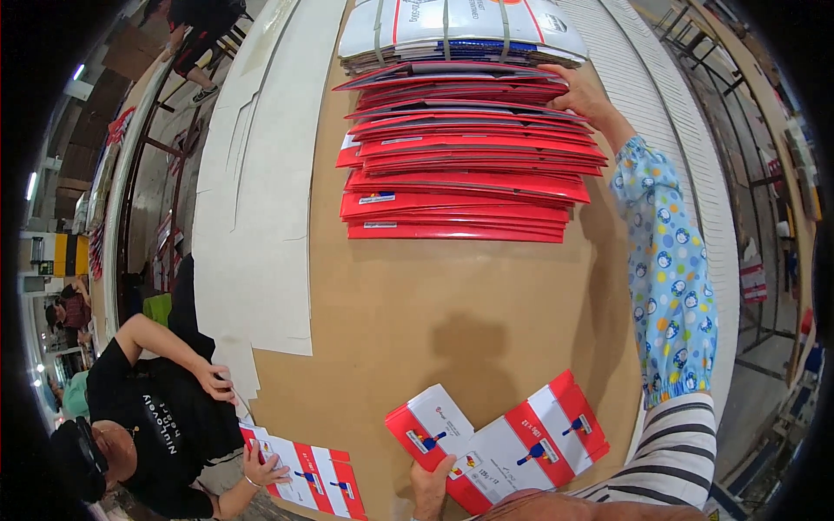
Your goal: Sort and arrange stacks of flat cardboard boxes on an industrial work table.
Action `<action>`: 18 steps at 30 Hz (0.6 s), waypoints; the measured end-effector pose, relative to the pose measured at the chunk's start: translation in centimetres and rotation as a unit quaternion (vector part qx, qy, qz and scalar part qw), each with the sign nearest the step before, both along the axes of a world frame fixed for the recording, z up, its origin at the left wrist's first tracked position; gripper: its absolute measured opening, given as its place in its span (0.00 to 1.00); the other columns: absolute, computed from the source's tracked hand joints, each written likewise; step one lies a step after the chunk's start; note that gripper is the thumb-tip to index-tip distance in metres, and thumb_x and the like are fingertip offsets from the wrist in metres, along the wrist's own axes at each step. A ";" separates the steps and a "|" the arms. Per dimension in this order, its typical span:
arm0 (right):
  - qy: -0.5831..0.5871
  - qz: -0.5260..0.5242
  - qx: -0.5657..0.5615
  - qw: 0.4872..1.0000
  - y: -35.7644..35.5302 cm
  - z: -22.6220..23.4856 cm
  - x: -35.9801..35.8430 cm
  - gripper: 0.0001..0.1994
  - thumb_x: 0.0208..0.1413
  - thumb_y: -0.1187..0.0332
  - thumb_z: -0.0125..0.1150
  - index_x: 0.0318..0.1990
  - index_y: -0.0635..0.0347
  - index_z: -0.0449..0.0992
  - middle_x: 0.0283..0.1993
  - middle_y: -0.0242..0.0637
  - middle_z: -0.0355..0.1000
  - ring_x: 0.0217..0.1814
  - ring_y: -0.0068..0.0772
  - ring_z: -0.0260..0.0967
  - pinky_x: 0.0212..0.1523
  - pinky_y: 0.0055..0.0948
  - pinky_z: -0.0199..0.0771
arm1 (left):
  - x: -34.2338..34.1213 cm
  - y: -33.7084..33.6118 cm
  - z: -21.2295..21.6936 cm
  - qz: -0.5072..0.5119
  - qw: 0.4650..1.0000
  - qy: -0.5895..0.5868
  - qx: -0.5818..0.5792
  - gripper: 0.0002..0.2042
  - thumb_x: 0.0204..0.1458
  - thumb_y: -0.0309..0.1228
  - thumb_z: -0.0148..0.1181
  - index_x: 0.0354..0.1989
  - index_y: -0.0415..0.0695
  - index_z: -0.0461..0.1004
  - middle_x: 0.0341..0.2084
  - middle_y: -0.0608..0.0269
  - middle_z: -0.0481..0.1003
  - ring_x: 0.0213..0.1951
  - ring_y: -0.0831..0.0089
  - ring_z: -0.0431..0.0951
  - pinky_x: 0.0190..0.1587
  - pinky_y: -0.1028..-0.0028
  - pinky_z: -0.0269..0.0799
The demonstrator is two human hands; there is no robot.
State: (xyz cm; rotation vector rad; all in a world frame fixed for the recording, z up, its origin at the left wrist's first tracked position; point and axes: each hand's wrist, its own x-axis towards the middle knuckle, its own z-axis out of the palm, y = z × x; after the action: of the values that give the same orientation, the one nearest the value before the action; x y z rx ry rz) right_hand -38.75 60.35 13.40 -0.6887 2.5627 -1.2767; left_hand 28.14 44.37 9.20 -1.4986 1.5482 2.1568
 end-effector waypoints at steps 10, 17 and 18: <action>0.332 0.042 0.220 0.916 -0.5 -1.8 -0.6 0.36 0.41 0.77 0.63 0.62 0.54 0.58 0.52 0.47 0.67 0.53 0.46 0.67 0.51 0.36 0.70 | 0.3 0.1 -0.3 0.032 0.999 0.012 0.030 0.21 0.46 0.19 0.63 0.50 0.36 0.68 0.43 0.55 0.75 0.43 0.67 0.76 0.48 0.65 0.72; 0.415 0.042 0.314 0.853 -1.6 -0.7 0.3 0.27 0.45 0.75 0.59 0.56 0.56 0.62 0.41 0.44 0.74 0.42 0.44 0.73 0.41 0.38 0.73 | 0.4 0.5 -0.1 0.080 0.995 0.025 0.057 0.20 0.45 0.19 0.64 0.49 0.36 0.69 0.43 0.55 0.75 0.42 0.67 0.77 0.47 0.66 0.73; 0.417 0.044 0.314 0.852 -0.9 -0.6 0.0 0.27 0.45 0.75 0.59 0.56 0.56 0.62 0.41 0.44 0.74 0.42 0.44 0.73 0.41 0.38 0.73 | 0.5 0.7 -0.2 0.082 0.995 0.025 0.059 0.20 0.45 0.19 0.64 0.49 0.36 0.69 0.43 0.55 0.75 0.42 0.67 0.77 0.47 0.66 0.73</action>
State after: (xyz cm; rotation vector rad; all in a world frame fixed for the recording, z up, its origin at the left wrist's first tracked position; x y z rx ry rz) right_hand -38.73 59.44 12.78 -1.3768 3.2329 0.0211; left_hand 28.61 45.03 9.02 -1.5963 1.3266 2.3474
